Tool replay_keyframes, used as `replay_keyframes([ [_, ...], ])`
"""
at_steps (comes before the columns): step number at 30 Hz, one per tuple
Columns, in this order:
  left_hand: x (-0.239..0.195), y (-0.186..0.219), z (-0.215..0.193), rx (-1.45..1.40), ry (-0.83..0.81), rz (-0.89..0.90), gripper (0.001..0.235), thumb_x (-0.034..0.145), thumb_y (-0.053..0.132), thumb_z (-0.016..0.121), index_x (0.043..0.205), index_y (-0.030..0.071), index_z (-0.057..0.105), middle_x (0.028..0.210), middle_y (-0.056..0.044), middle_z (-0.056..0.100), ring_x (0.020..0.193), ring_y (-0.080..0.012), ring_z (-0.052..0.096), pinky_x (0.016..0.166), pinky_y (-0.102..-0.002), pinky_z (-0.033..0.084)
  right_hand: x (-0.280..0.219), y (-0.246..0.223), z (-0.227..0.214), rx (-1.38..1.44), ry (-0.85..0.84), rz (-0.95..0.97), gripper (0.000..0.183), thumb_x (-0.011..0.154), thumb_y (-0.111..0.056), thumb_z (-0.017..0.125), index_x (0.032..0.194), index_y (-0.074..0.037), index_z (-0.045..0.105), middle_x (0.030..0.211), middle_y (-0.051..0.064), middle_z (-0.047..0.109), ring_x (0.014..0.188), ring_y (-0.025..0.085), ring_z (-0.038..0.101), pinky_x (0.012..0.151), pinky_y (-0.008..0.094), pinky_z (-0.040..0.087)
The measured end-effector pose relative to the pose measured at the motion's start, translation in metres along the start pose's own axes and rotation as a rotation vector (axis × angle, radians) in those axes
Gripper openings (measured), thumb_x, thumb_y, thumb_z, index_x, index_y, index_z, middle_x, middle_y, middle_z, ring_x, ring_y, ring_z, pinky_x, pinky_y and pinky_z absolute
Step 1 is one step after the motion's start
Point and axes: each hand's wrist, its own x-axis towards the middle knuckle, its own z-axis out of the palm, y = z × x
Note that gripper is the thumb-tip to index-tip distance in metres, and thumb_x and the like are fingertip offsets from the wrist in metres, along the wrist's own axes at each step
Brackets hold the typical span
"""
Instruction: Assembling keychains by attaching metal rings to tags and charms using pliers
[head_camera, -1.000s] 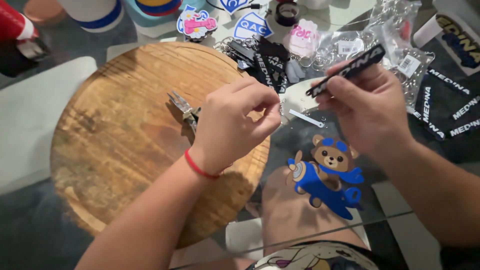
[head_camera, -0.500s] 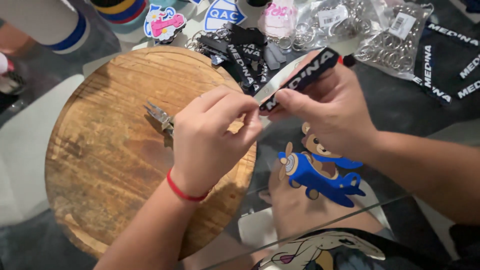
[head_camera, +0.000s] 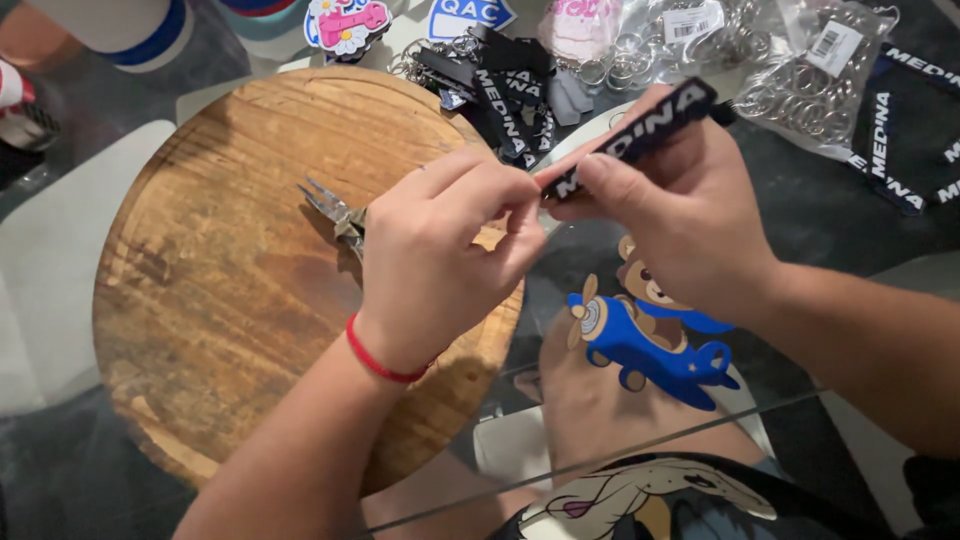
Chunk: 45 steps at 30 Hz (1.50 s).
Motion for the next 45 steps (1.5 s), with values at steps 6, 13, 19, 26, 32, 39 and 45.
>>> replay_keyframes([
  [6,0.006,-0.001,-0.007,-0.220,-0.009,-0.110,0.007,0.085,-0.003,0.066,0.085,0.004,0.064,0.082,-0.007,0.065,0.072,-0.0184,0.060,0.068,-0.029,0.050,0.009,0.019,-0.008,0.395,0.108,0.342,0.019,0.092,-0.010,0.066,0.091,0.008,0.063,0.082,0.026,0.071,0.077,0.033,0.075,0.073,0.042,0.067],
  [13,0.006,-0.036,-0.027,-0.298,0.052,-0.249,0.008,0.087,0.001,0.064,0.083,0.007,0.065,0.077,-0.002,0.065,0.068,-0.0119,0.057,0.064,-0.025,0.046,0.015,0.021,0.000,0.326,-0.185,0.520,0.032,0.104,-0.024,0.048,0.109,0.004,0.062,0.093,0.018,0.070,0.077,0.023,0.067,0.068,0.030,0.057],
  [19,0.001,-0.066,-0.048,-0.207,0.172,-0.232,0.008,0.086,0.002,0.062,0.082,0.009,0.061,0.078,-0.001,0.061,0.070,-0.0111,0.056,0.065,-0.024,0.048,0.016,0.025,0.043,-0.787,-0.370,-0.270,0.014,0.093,-0.012,0.069,0.081,-0.007,0.062,0.078,0.003,0.061,0.074,0.016,0.055,0.065,0.030,0.044],
  [26,-0.002,-0.088,-0.054,-0.284,0.441,-0.268,0.009,0.088,0.001,0.061,0.080,0.006,0.062,0.075,-0.003,0.061,0.064,-0.0113,0.056,0.057,-0.023,0.048,0.030,0.043,0.141,-1.710,-0.600,-0.305,0.071,0.087,-0.079,0.057,0.102,-0.010,0.067,0.099,0.015,0.064,0.096,0.034,0.060,0.072,0.045,0.050],
  [32,-0.002,-0.097,-0.054,-0.511,0.510,-0.317,0.008,0.088,-0.001,0.060,0.083,0.002,0.064,0.090,-0.011,0.071,0.064,-0.0107,0.058,0.055,-0.023,0.049,0.047,0.025,0.134,-1.584,-0.618,0.111,0.030,0.078,-0.037,0.054,0.091,-0.015,0.070,0.088,0.013,0.074,0.094,0.040,0.065,0.070,0.054,0.055],
  [39,-0.004,-0.087,-0.051,-0.387,0.241,-0.195,0.005,0.095,0.001,0.059,0.093,0.001,0.063,0.092,-0.009,0.066,0.080,-0.0138,0.060,0.073,-0.025,0.054,0.036,-0.044,0.004,-1.178,-0.608,0.660,0.020,0.090,-0.025,0.056,0.089,-0.013,0.072,0.070,0.003,0.064,0.055,0.014,0.053,0.047,0.025,0.040],
  [45,0.001,-0.055,-0.035,-0.443,0.043,-0.200,0.009,0.097,-0.006,0.054,0.094,0.002,0.057,0.098,-0.012,0.067,0.086,-0.0155,0.059,0.077,-0.025,0.050,0.042,-0.007,-0.086,-0.650,-0.403,-0.083,0.030,0.105,-0.009,0.048,0.087,0.007,0.065,0.099,0.015,0.070,0.052,0.011,0.040,0.048,0.027,0.031],
])
